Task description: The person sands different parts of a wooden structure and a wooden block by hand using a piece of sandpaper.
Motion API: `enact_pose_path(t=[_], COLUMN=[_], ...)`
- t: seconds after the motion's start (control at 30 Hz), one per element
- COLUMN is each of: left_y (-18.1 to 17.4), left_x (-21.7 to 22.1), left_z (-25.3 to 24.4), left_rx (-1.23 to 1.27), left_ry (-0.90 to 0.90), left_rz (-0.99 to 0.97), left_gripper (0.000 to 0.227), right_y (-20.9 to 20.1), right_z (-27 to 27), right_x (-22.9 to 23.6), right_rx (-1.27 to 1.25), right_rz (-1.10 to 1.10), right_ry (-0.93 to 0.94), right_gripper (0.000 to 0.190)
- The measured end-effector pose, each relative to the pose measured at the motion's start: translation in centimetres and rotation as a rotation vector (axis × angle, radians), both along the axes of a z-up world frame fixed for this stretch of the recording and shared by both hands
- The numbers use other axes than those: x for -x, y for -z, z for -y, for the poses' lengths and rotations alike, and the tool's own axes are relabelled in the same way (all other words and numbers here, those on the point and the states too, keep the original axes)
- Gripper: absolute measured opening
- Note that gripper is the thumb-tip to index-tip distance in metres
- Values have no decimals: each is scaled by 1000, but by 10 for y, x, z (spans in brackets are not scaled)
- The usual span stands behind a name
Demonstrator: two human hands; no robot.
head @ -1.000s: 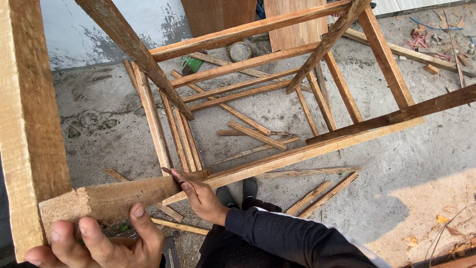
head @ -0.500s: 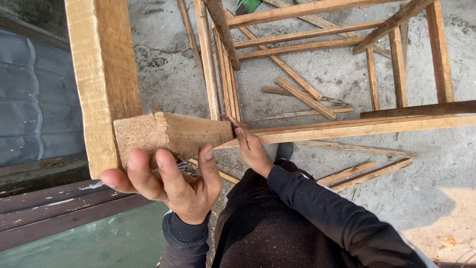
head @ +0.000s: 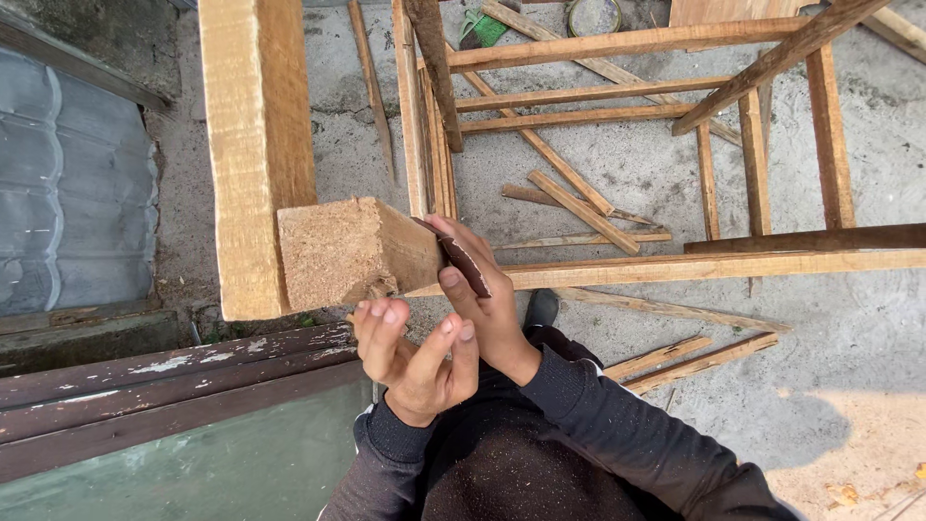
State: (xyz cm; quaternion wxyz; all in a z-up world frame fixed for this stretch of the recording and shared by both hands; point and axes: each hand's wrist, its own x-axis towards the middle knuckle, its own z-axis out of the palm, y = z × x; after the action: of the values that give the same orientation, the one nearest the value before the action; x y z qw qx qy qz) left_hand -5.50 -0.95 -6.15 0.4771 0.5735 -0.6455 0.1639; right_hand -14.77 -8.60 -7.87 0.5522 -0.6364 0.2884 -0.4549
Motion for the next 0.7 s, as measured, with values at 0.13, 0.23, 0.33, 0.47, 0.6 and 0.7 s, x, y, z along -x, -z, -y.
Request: enact_pose_path(t=[0.13,0.23,0.33,0.47,0.6,0.7], left_y=[11,20,36,61,84,100], left_x=[-2,-6,-1,-1,0,-3], left_z=[-5,-8,-4,5,3,4], left_rx=[-27,-111,-296,-521,-628,-693], left_ry=[1,117,154,164,182,184], left_rz=[-92,-204,-275,-276,-325,-323], left_gripper=[28,23,22,21,24,27], right_y=[14,43,84,129,152,152], right_z=[17,14,7,-2,-13,-7], right_x=[7,21,30,40,52,63], right_rx=[-92,86,314,414,530,620], right_rz=[88,-83,-382,-646,-848,-1004], right_ry=[-114,-60,-16,-103,-144,-172], right_gripper=[49,47,51,62,64,58])
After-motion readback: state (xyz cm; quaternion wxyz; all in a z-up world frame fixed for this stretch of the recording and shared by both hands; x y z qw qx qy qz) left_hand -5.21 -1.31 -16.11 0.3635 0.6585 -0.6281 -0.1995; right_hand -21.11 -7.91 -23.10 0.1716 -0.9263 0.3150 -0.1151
